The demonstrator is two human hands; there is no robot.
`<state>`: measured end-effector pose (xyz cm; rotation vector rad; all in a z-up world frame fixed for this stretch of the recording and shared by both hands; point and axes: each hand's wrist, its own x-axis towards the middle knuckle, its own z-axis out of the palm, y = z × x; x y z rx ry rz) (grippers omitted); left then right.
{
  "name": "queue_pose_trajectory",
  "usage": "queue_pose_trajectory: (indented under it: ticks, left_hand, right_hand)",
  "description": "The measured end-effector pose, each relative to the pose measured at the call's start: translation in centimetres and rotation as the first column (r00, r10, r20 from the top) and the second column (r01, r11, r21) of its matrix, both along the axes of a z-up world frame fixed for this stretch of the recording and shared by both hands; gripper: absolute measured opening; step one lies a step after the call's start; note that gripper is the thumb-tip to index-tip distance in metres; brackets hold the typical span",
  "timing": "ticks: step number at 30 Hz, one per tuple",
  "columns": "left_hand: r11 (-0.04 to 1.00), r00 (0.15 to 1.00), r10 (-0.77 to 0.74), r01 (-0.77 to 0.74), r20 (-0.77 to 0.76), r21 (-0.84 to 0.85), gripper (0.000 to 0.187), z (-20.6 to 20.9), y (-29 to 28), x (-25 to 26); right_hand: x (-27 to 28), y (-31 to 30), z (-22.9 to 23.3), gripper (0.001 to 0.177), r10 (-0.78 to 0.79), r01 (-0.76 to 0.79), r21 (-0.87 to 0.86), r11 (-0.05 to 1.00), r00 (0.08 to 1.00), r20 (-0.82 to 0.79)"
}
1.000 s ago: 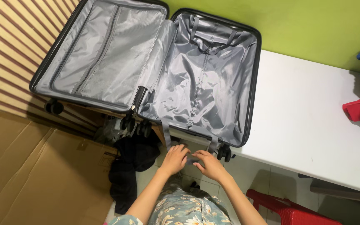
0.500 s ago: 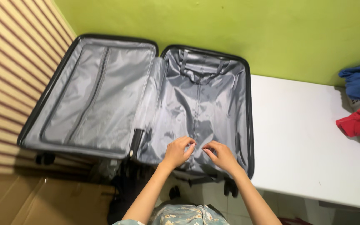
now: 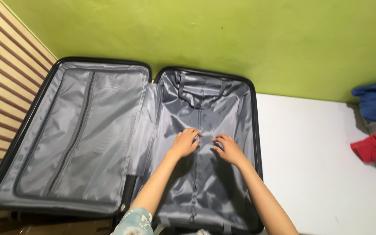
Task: The person opens a black suitcase, removes the plastic packaging from the handle, and unzips the interior compartments. They then fold a black t-shirt on a white table and place it inside the suitcase.
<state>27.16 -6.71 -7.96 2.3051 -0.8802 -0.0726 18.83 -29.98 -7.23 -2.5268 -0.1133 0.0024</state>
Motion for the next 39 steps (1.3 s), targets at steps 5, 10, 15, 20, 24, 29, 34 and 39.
queue_pose_trajectory:
  ticks: [5, 10, 15, 20, 24, 29, 34, 39]
  left_hand:
    - [0.985, 0.996, 0.028, -0.042, 0.086, 0.165, 0.039, -3.5, -3.7, 8.4]
    - [0.925, 0.991, 0.084, -0.117, 0.106, 0.362, 0.059, -7.3, -6.9, 15.0]
    - [0.906, 0.963, 0.121, -0.207, 0.242, 0.37, 0.067, -12.0, -8.9, 19.7]
    - [0.841, 0.981, 0.084, -0.162, 0.173, 0.515, 0.036, -12.7, -10.2, 21.8]
    - [0.9, 0.99, 0.092, -0.129, 0.108, 0.416, 0.029, -9.7, -11.1, 22.5]
    - [0.89, 0.957, 0.22, -0.276, -0.189, -0.362, 0.032, -4.4, -12.1, 25.8]
    - [0.773, 0.925, 0.194, -0.349, -0.327, -0.529, 0.027, -2.3, -15.5, 31.4]
    - [0.733, 0.783, 0.353, -0.572, -0.513, -0.369, 0.03, -1.8, -16.2, 34.1]
  right_hand:
    - [8.2, -2.2, -2.5, 0.041, 0.07, -0.071, -0.137, 0.988, 0.998, -0.009]
    - [14.5, -3.1, -4.0, 0.047, 0.123, -0.139, -0.24, 0.961, 0.989, -0.082]
    - [19.9, -3.4, -4.9, 0.045, 0.102, -0.141, -0.323, 0.936, 0.986, -0.135]
    - [22.9, -3.7, -7.3, 0.038, 0.143, -0.205, -0.406, 0.89, 0.973, -0.179]
    - [24.5, -4.7, -8.0, 0.05, 0.233, -0.232, -0.435, 0.87, 0.971, -0.051]
    - [25.8, -6.0, -2.6, 0.052, 0.071, -0.026, -0.151, 0.988, 0.951, 0.302]
    - [27.7, -5.4, 3.1, 0.052, -0.159, 0.052, 0.229, 0.972, 0.862, 0.481]
    - [30.8, -6.1, 3.5, 0.051, 0.045, -0.073, 0.046, 0.996, 0.894, 0.445]
